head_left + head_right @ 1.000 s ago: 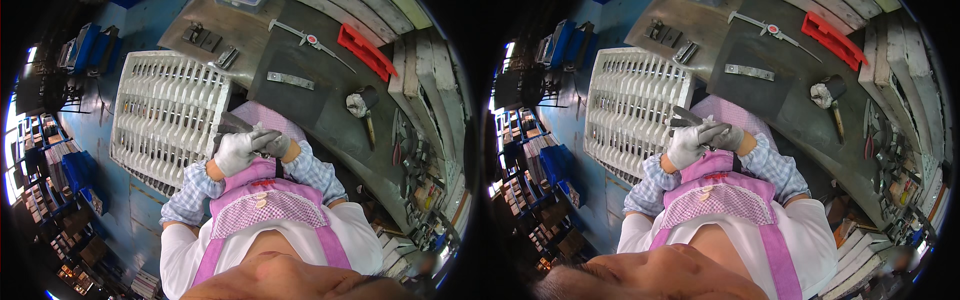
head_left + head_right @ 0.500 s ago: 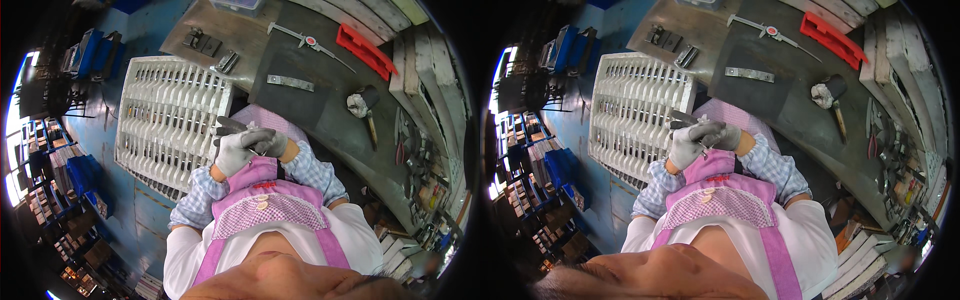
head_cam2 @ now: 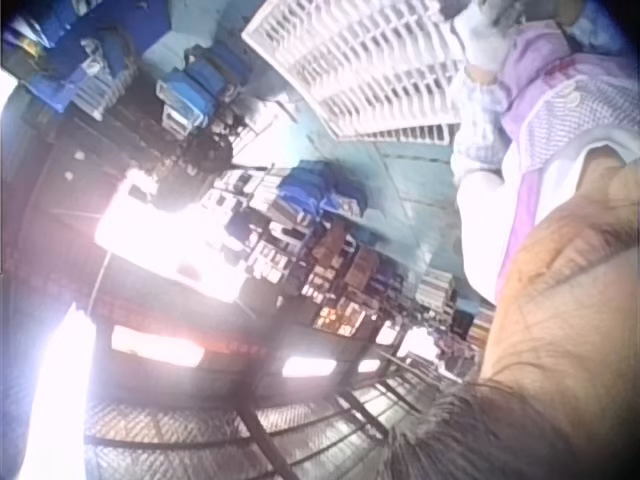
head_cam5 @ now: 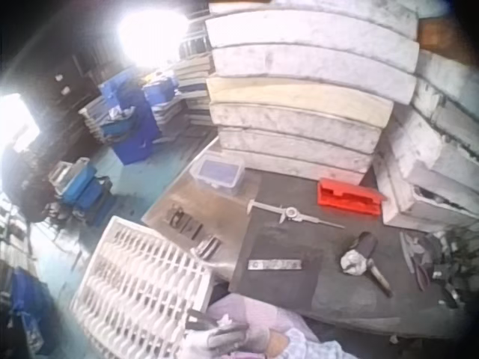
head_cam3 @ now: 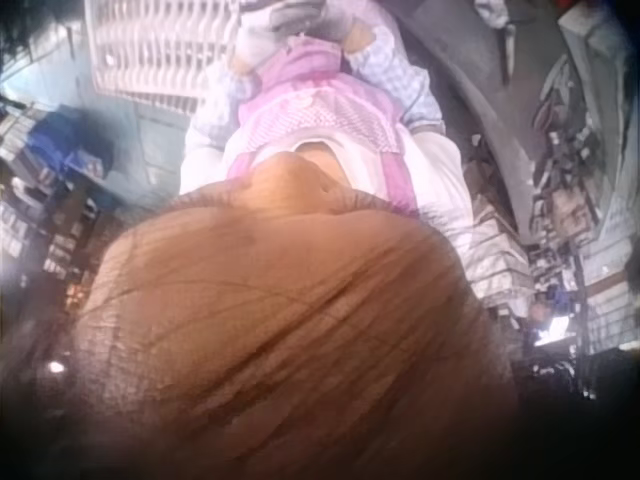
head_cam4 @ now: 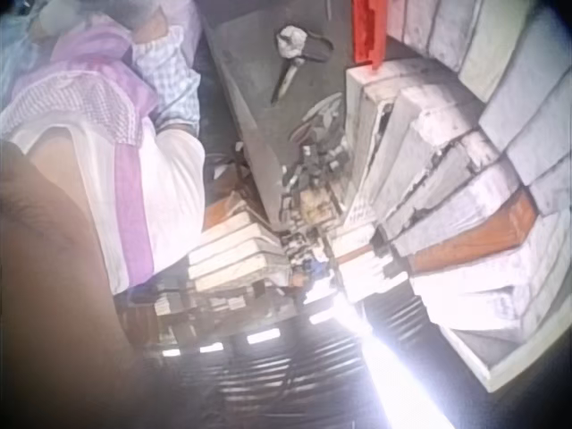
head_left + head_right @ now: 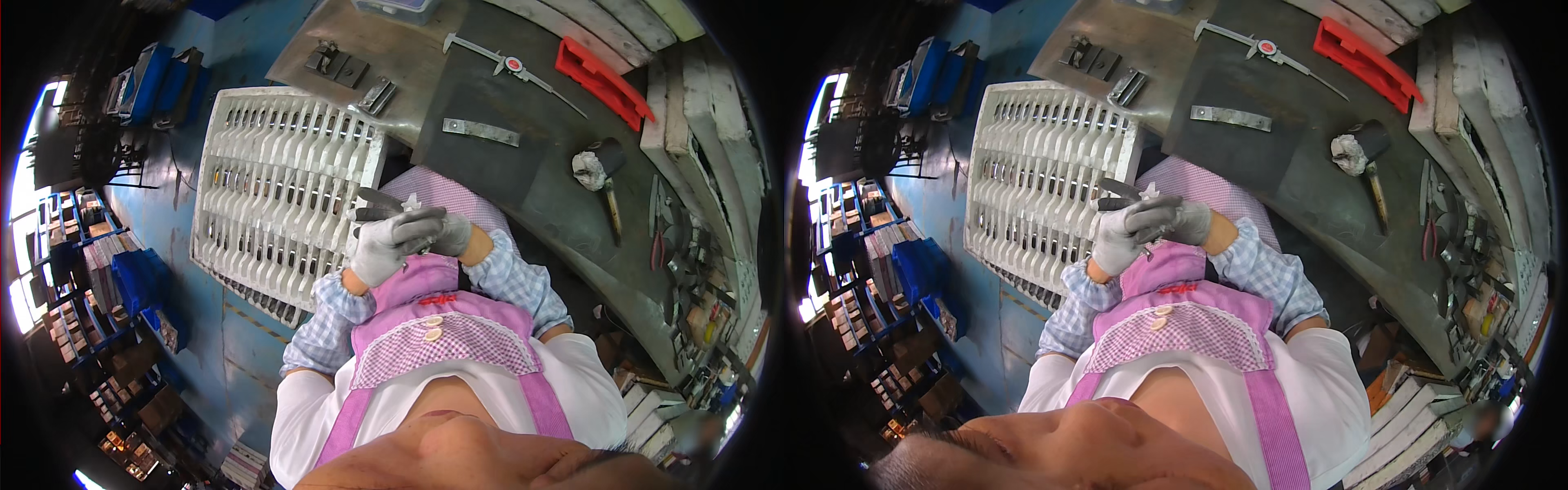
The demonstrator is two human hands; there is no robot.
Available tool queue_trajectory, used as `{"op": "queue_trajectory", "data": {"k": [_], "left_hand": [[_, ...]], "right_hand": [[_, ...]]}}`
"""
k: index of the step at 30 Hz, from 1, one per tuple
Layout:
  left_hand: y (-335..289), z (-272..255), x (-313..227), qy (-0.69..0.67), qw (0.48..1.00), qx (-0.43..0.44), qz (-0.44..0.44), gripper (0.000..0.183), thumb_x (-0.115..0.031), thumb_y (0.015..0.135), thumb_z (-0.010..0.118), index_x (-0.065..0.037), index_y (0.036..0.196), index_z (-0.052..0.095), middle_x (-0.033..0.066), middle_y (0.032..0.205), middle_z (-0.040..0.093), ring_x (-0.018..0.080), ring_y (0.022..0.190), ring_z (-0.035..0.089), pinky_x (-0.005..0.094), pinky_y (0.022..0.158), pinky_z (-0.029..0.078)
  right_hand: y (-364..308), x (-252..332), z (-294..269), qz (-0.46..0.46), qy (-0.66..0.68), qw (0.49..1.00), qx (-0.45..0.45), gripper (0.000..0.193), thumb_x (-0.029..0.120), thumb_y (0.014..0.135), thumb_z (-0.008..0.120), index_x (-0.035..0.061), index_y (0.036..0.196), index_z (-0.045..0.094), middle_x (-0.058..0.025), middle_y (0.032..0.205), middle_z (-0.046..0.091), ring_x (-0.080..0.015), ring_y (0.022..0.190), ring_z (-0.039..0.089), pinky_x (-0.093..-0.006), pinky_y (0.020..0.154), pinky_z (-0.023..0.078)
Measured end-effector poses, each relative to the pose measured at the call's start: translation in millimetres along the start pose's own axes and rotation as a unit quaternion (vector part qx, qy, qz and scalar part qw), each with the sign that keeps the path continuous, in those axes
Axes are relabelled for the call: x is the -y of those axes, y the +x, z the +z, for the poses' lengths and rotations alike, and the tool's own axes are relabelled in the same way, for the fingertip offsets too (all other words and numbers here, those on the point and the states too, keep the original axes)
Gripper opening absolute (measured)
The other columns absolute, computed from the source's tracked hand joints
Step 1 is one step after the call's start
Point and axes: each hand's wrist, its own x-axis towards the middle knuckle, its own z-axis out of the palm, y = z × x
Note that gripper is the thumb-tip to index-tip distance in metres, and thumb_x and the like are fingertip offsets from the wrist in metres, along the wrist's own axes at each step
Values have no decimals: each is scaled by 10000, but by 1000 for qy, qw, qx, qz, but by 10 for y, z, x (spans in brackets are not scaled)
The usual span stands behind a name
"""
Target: The person is inspecting and cleaning small metal parts, then organizing them into a plastic grid tray.
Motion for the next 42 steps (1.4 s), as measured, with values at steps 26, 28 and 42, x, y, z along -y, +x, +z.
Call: {"op": "queue_trajectory", "data": {"k": [26,28,42], "left_hand": [[-92,-113,7,254,961,108,-34,590,-140,769,712,-133,1339,558,88,1268,629,303,868,713,382,694,583],[-84,-78,2,235,963,119,-63,587,-97,773,698,-128,1342,558,89,1270,626,293,869,714,374,695,582],[-72,82,8,159,975,111,105,500,-155,693,762,-201,1185,689,36,1189,707,259,791,722,354,661,588]], "right_hand": [[158,443,258,181,-308,931,72,216,138,879,671,33,1064,702,-125,977,699,-230,899,646,-337,781,524],[200,505,299,227,-290,927,65,253,147,865,703,17,1082,695,-115,1005,702,-218,905,641,-329,792,520],[-212,114,-31,99,-221,964,111,329,156,844,780,71,1148,685,-53,1149,587,-199,1081,557,-293,948,474]]}}
